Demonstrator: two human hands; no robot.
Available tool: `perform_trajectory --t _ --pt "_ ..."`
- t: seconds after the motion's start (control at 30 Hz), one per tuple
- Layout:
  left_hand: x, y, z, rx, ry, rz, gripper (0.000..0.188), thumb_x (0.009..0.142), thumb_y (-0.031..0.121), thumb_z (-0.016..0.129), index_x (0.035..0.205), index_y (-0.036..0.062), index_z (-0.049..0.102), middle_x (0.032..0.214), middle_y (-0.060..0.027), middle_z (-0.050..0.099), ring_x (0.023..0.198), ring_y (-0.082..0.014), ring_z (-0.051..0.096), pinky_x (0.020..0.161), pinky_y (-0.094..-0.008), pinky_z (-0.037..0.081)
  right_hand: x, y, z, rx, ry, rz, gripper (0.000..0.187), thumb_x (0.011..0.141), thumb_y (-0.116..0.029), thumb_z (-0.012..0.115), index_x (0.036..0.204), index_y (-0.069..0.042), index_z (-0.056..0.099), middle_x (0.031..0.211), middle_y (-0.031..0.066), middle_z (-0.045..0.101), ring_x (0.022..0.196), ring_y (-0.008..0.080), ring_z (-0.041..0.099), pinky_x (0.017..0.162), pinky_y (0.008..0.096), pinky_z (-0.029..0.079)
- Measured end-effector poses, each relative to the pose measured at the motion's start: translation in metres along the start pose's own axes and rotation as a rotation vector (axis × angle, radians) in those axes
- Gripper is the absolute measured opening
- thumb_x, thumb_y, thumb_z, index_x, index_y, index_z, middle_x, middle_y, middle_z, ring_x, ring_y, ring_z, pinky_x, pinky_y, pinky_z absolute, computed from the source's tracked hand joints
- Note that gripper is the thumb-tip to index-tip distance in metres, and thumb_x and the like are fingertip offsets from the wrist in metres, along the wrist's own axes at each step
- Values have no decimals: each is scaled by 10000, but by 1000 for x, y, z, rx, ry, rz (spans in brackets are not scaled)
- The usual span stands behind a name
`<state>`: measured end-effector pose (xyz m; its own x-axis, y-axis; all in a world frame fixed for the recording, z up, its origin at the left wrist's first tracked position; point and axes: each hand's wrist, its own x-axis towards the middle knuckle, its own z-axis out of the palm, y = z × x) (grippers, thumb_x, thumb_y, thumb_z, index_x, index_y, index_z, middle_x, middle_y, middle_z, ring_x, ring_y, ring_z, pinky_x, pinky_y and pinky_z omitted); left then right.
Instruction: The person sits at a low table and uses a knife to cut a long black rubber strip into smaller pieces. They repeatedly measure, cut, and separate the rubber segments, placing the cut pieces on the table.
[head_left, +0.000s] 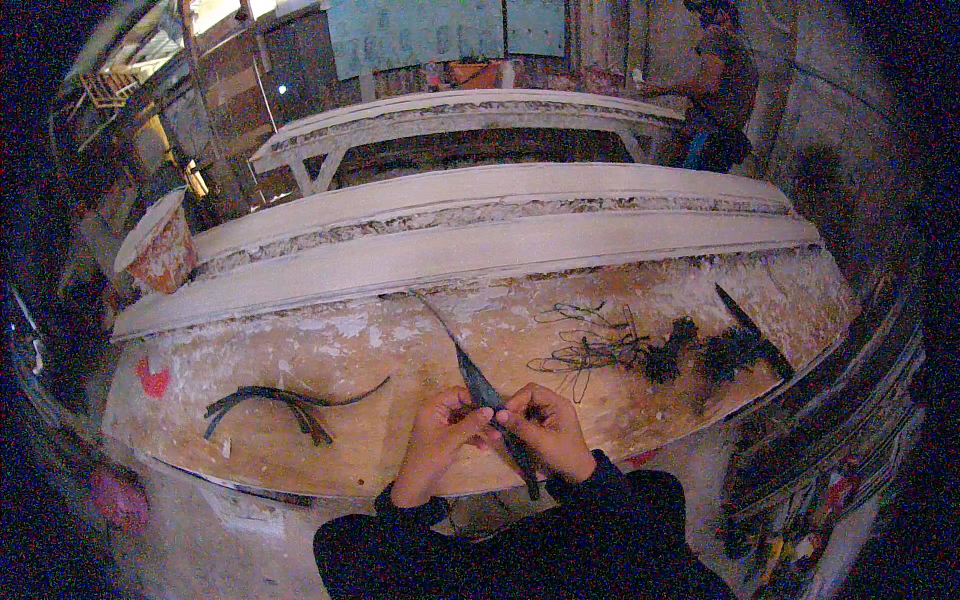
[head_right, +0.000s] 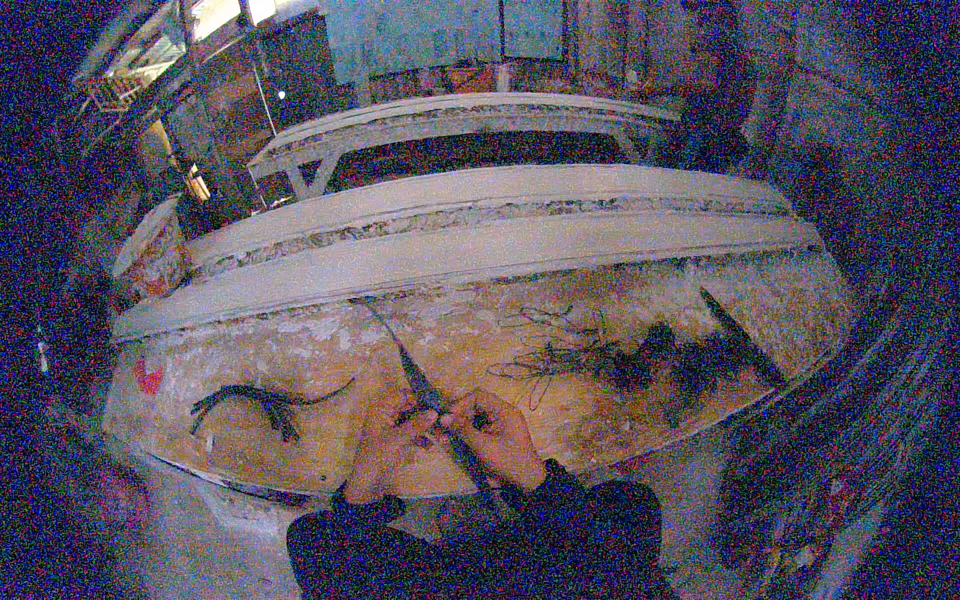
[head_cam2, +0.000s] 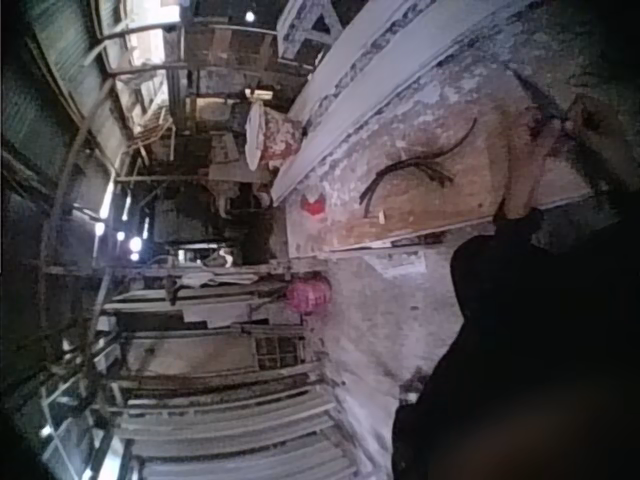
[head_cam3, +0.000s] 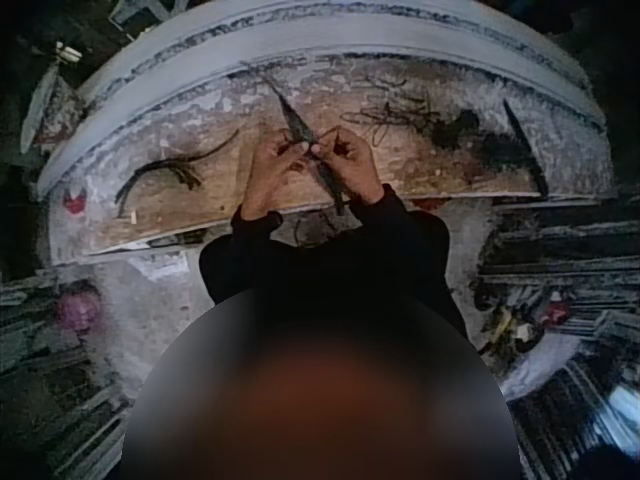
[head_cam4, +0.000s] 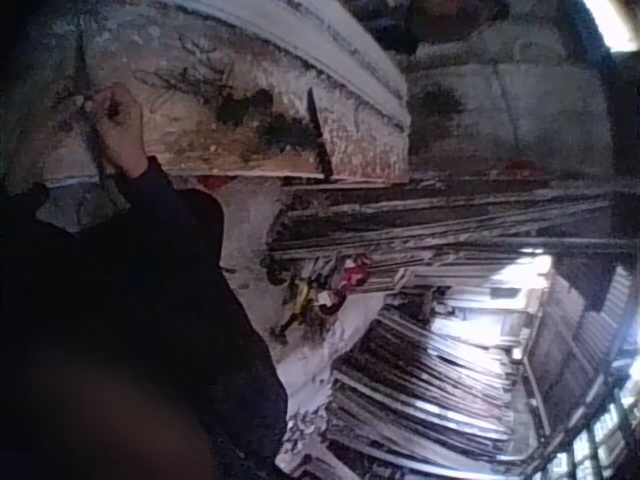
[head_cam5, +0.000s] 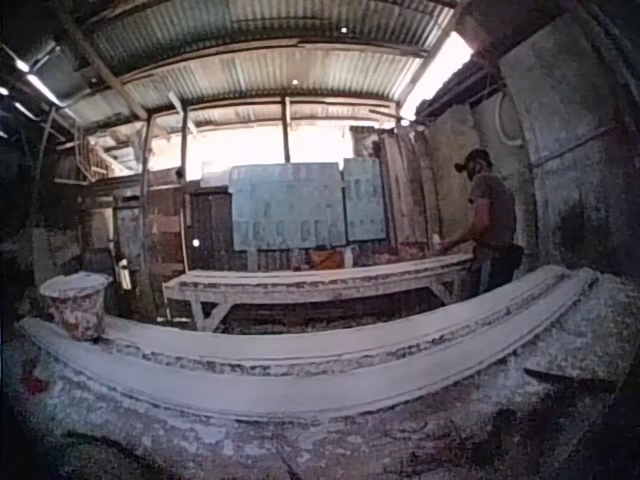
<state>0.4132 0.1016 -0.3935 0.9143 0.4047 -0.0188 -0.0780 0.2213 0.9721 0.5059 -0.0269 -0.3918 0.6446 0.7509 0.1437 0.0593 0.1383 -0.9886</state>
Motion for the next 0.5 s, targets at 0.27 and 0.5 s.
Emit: perform_trajectory --t 0.27,0.5 --pt "-4 5 2 119 -1 -3 123 778 45 543 890 -1 519 775 -72 586 673 -143 587 552 -252 490 0 3 0 -9 -33 -87 87 763 -86 612 758 -34 542 749 11 539 691 75 490 620 208 383" --pt "-2 8 2 250 12 -20 170 734 -21 517 903 -4 520 796 -68 582 664 -135 574 557 -252 497 0 4 1 19 -41 -45 80 767 -80 606 753 -29 546 750 24 548 705 91 501 642 220 392"
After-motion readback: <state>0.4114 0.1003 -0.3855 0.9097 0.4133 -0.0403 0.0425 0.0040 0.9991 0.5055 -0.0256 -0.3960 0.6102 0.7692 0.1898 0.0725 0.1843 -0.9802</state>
